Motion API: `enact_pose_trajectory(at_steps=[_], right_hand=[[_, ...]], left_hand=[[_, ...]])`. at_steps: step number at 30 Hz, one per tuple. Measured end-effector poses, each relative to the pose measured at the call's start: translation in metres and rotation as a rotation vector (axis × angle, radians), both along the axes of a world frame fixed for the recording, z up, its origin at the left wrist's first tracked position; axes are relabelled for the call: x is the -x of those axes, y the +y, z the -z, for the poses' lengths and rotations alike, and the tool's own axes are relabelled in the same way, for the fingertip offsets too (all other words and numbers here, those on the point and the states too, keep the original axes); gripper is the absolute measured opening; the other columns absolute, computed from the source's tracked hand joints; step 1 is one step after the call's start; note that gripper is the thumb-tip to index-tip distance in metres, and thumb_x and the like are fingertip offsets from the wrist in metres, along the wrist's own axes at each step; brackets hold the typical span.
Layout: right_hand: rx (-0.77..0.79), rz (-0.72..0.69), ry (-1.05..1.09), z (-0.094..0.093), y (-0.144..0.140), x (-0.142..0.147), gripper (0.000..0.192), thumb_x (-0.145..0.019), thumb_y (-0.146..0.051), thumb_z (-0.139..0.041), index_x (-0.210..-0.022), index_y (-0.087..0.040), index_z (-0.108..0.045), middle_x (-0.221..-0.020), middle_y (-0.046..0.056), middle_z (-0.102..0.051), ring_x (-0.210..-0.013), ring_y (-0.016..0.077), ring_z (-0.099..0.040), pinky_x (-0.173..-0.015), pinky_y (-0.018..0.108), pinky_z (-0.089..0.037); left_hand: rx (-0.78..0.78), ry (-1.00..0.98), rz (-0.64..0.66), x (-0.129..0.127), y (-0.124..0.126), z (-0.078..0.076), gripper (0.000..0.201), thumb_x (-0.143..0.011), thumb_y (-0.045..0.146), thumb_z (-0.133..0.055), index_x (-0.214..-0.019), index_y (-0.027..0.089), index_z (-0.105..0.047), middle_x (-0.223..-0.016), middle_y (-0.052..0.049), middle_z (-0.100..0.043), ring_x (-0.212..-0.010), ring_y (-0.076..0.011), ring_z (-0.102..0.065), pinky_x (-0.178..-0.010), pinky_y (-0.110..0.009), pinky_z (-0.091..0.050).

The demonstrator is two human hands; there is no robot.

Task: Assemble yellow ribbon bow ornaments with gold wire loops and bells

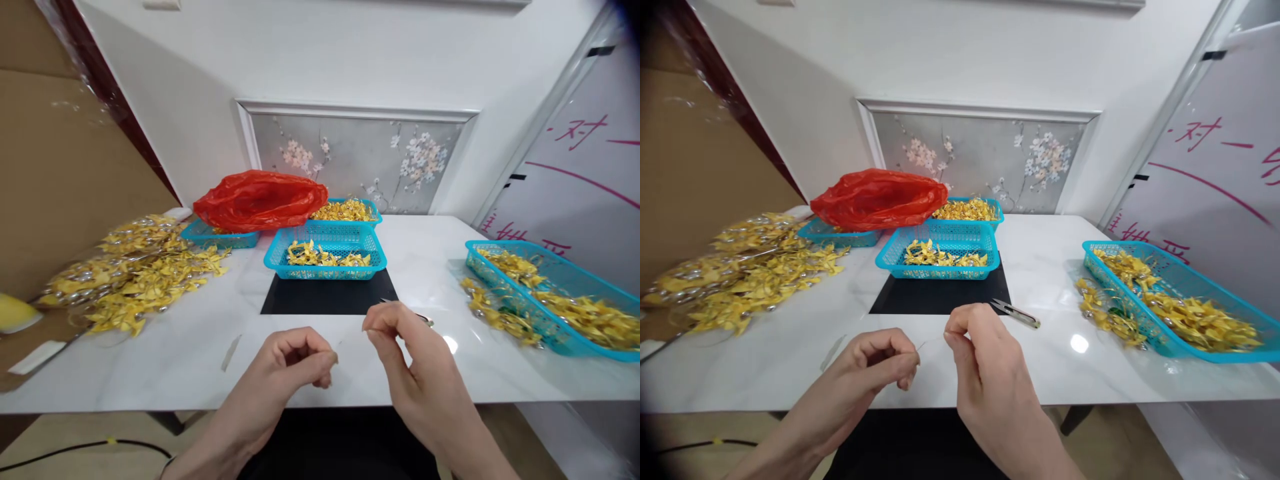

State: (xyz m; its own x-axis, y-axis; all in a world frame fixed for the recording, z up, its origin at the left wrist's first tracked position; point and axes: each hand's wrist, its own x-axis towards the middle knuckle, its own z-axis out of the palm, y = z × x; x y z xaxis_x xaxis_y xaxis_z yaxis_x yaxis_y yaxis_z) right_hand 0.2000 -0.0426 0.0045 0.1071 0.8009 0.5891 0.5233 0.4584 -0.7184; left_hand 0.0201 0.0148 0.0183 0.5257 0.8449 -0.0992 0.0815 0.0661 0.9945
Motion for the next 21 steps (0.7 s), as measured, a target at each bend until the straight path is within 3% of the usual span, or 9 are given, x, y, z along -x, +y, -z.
enact_pose_trajectory(at_steps=[5, 12, 15, 21], right_hand=[[0.002, -0.046, 0.125, 0.001, -0.002, 0.001, 0.015, -0.1, -0.017, -0.043, -0.086, -0.023, -0.047, -0.089, 0.001, -0.054, -0.084, 0.0142, -0.054, -0.073, 0.025, -0.043], [0.044, -0.087, 0.263, -0.004, 0.0, -0.003, 0.016, -0.101, -0.025, -0.041, -0.086, -0.023, -0.047, -0.089, 0.001, -0.052, -0.068, 0.0122, -0.046, -0.056, 0.023, -0.038], [0.031, -0.047, 0.218, -0.002, 0.004, -0.005, 0.014, -0.101, -0.026, -0.042, -0.089, -0.023, -0.049, -0.088, 0.001, -0.053, -0.067, 0.0119, -0.046, -0.055, 0.023, -0.038], [0.005, 0.175, 0.113, 0.015, 0.02, -0.011, 0.015, -0.099, -0.029, -0.043, -0.088, -0.022, -0.05, -0.084, 0.002, -0.056, -0.072, 0.0144, -0.051, -0.063, 0.026, -0.043]], left_hand=[[-0.114, 0.109, 0.003, -0.005, -0.002, -0.002, 0.019, -0.078, 0.028, -0.066, -0.063, 0.017, -0.063, -0.061, 0.001, -0.059, -0.062, -0.015, -0.051, -0.06, -0.027, -0.038], [-0.256, 0.193, 0.013, -0.003, -0.006, -0.004, 0.024, -0.084, 0.028, -0.059, -0.063, 0.019, -0.056, -0.06, 0.003, -0.047, -0.059, -0.0138, -0.04, -0.057, -0.027, -0.031], [-0.184, 0.122, 0.057, 0.0, -0.006, -0.004, 0.025, -0.084, 0.031, -0.061, -0.062, 0.019, -0.056, -0.06, 0.004, -0.044, -0.059, -0.0133, -0.036, -0.056, -0.026, -0.028], [0.054, -0.037, 0.035, 0.003, -0.005, 0.0, 0.021, -0.074, 0.026, -0.068, -0.058, 0.019, -0.058, -0.057, 0.005, -0.041, -0.059, -0.0129, -0.032, -0.057, -0.026, -0.026]])
